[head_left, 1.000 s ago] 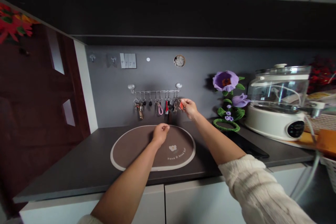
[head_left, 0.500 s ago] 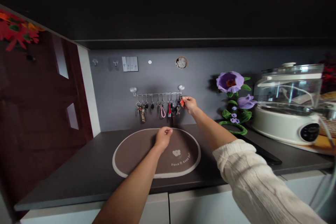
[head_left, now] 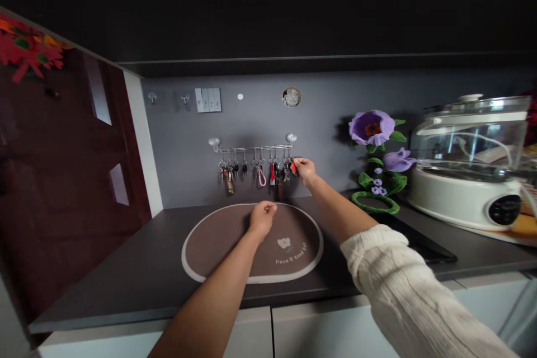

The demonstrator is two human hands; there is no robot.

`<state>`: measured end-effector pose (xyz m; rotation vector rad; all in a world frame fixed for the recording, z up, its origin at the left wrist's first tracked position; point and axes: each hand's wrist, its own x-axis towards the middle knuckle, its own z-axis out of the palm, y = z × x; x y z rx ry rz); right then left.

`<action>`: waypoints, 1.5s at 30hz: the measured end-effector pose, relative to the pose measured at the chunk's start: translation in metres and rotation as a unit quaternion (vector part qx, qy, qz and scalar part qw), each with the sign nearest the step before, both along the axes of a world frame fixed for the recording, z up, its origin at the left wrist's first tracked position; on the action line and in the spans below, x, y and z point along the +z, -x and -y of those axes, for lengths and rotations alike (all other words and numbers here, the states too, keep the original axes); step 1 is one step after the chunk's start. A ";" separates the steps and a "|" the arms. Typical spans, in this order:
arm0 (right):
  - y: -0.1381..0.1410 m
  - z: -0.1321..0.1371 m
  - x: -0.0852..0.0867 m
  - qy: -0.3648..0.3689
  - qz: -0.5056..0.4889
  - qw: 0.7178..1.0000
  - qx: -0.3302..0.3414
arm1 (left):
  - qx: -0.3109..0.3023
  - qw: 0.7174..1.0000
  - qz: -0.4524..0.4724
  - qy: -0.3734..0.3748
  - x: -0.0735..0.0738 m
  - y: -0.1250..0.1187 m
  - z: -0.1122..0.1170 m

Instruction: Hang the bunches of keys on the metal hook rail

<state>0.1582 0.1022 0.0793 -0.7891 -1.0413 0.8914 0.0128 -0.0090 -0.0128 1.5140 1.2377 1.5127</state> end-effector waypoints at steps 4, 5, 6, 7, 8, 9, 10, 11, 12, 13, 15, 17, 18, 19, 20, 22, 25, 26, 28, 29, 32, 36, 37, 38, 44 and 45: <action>0.000 0.001 -0.006 0.007 -0.002 1.000 -0.008 | 0.012 1.000 -0.001 -0.003 0.000 0.000 -0.001; 0.000 0.002 -0.007 0.008 -0.002 1.000 -0.008 | 0.014 1.000 -0.001 -0.005 -0.001 0.001 -0.001; 0.000 0.003 -0.009 0.012 -0.003 1.000 -0.009 | 0.015 1.000 -0.001 -0.006 -0.001 0.001 -0.001; -0.001 0.005 -0.010 0.019 -0.005 1.000 -0.011 | 0.016 1.000 0.001 -0.005 -0.001 0.001 -0.002; -0.002 0.007 -0.012 0.028 -0.007 0.999 -0.016 | 0.016 1.000 0.004 -0.004 -0.001 0.001 -0.002; -0.003 0.009 -0.014 0.039 -0.008 0.999 -0.022 | 0.016 1.000 0.008 -0.002 -0.002 0.001 -0.003; -0.005 0.012 -0.017 0.048 -0.006 0.998 -0.027 | 0.015 1.000 0.012 -0.002 -0.002 0.002 -0.003; -0.006 0.016 -0.019 0.056 -0.002 0.998 -0.032 | 0.015 1.000 0.015 -0.001 -0.002 0.002 -0.003; -0.007 0.020 -0.022 0.066 0.003 0.997 -0.037 | 0.014 1.000 0.018 -0.001 -0.001 0.002 -0.003; -0.008 0.025 -0.025 0.076 0.009 0.996 -0.042 | 0.013 1.000 0.020 -0.001 0.000 0.002 -0.003; -0.009 0.037 -0.030 0.096 0.018 0.994 -0.052 | 0.015 1.000 0.025 -0.004 0.002 0.002 0.000; -0.009 0.052 -0.034 0.111 0.025 0.992 -0.054 | 0.017 0.999 0.031 -0.009 0.005 0.002 0.004; -0.008 0.060 -0.036 0.116 0.030 0.991 -0.051 | 0.017 0.999 0.035 -0.013 0.007 0.001 0.006; -0.006 0.069 -0.037 0.118 0.035 0.991 -0.047 | 0.016 0.999 0.040 -0.017 0.008 0.001 0.009; -0.005 0.078 -0.039 0.120 0.042 0.991 -0.040 | 0.015 0.999 0.047 -0.021 0.010 0.001 0.012; 0.000 0.097 -0.040 0.115 0.057 0.991 -0.022 | 0.014 0.998 0.062 -0.021 0.012 0.002 0.018; 0.009 0.125 -0.038 0.088 0.077 0.993 0.019 | 0.008 0.998 0.069 -0.011 0.019 0.007 0.031; 0.012 0.134 -0.036 0.073 0.083 0.993 0.033 | 0.000 0.998 0.063 -0.013 0.023 0.010 0.036; 0.018 0.153 -0.032 0.036 0.097 0.993 0.053 | -0.027 0.998 0.043 -0.045 0.034 0.019 0.049; 0.020 0.161 -0.030 0.011 0.106 0.992 0.063 | -0.042 0.996 0.031 -0.069 0.040 0.025 0.057; 0.027 0.185 -0.023 -0.081 0.145 0.982 0.093 | -0.075 0.987 -0.007 -0.143 0.057 0.044 0.083; 0.035 0.212 -0.022 -0.134 0.181 0.968 0.110 | -0.078 0.977 -0.054 -0.189 0.069 0.067 0.120; 0.037 0.217 -0.024 -0.135 0.187 0.966 0.114 | -0.079 0.977 -0.060 -0.189 0.070 0.071 0.128; 0.038 0.222 -0.027 -0.135 0.193 0.965 0.119 | -0.081 0.978 -0.063 -0.184 0.069 0.075 0.135; 0.040 0.239 -0.052 -0.124 0.244 0.950 0.151 | -0.090 0.985 -0.061 -0.136 0.046 0.086 0.158; 0.040 0.240 -0.055 -0.125 0.249 0.948 0.153 | -0.089 0.984 -0.065 -0.140 0.042 0.088 0.158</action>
